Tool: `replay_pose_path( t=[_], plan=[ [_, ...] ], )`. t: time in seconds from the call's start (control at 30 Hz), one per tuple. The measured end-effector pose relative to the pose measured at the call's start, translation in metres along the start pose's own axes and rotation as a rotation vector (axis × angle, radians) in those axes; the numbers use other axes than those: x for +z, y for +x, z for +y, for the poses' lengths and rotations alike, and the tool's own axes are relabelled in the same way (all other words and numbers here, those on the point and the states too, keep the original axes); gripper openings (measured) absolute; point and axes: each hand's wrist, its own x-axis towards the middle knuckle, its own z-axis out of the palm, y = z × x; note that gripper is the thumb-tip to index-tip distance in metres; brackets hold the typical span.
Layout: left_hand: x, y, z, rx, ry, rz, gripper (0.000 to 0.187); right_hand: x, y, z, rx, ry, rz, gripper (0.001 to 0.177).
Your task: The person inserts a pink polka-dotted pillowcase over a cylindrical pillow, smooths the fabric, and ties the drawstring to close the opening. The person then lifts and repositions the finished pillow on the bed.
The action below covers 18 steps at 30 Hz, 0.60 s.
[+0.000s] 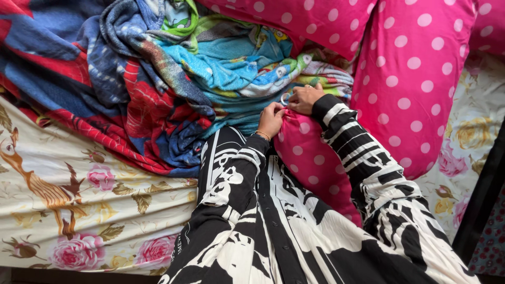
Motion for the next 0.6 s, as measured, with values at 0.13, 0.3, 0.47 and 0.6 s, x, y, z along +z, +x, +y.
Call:
replay_pose_path(
  t=[0.13,0.3,0.47,0.6],
  plan=[
    [0.005,-0.001,0.015,0.084,-0.033,0.021,0.009,0.031,0.023,0.045,0.015,0.196,-0.166,0.036],
    [0.004,-0.009,0.02,0.046,-0.004,0.082,0.01,0.015,0.012,0.037,0.151,0.354,-0.027,0.037],
    [0.004,-0.015,0.016,-0.014,-0.048,0.085,0.014,-0.021,-0.002,-0.014,0.164,0.241,0.148,0.027],
    [0.005,-0.019,0.014,-0.01,-0.045,0.138,0.013,-0.019,-0.004,-0.024,0.1,-0.059,0.102,0.018]
  ],
)
